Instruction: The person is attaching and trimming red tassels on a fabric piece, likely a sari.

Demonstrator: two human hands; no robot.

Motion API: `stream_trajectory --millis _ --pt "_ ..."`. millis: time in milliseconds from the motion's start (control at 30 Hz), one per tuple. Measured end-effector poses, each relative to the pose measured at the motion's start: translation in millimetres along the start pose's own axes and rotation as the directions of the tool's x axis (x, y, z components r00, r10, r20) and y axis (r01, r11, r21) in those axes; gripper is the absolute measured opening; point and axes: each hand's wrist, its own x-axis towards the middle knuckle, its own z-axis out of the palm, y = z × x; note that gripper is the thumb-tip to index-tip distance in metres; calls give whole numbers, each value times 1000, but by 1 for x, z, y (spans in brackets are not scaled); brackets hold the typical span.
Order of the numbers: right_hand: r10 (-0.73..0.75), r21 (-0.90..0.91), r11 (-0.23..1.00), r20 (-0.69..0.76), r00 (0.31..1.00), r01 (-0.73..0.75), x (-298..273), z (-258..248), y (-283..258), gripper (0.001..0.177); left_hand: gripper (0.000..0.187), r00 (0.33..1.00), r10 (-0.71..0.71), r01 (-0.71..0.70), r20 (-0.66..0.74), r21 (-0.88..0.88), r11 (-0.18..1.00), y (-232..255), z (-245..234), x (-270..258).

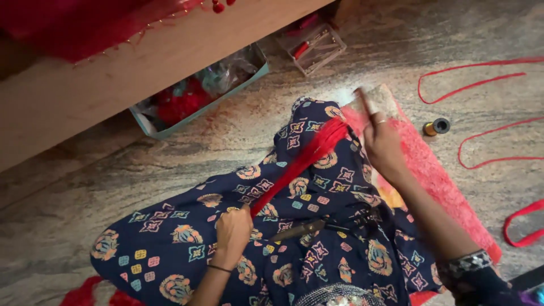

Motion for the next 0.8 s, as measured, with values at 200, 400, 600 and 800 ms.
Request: stream_trajectory --millis 200,400,600,800 --pt "-149 -125 978 124 981 165 -3 4 -6 20 19 999 46 -46 -9 -24 999 -3 4 1" --pt "-413 -179 901 -84 907 395 -34 18 -48 26 21 999 34 -35 -33 -43 998 2 3 4" --pt "-83 -165 985 -162 983 56 14 11 -1 13 24 1000 15 -15 6 15 1000 -3 10 1" --pt "-584 -114 778 230 779 617 -41 35 -71 37 25 999 35 -34 15 -32 999 -1 6 4"
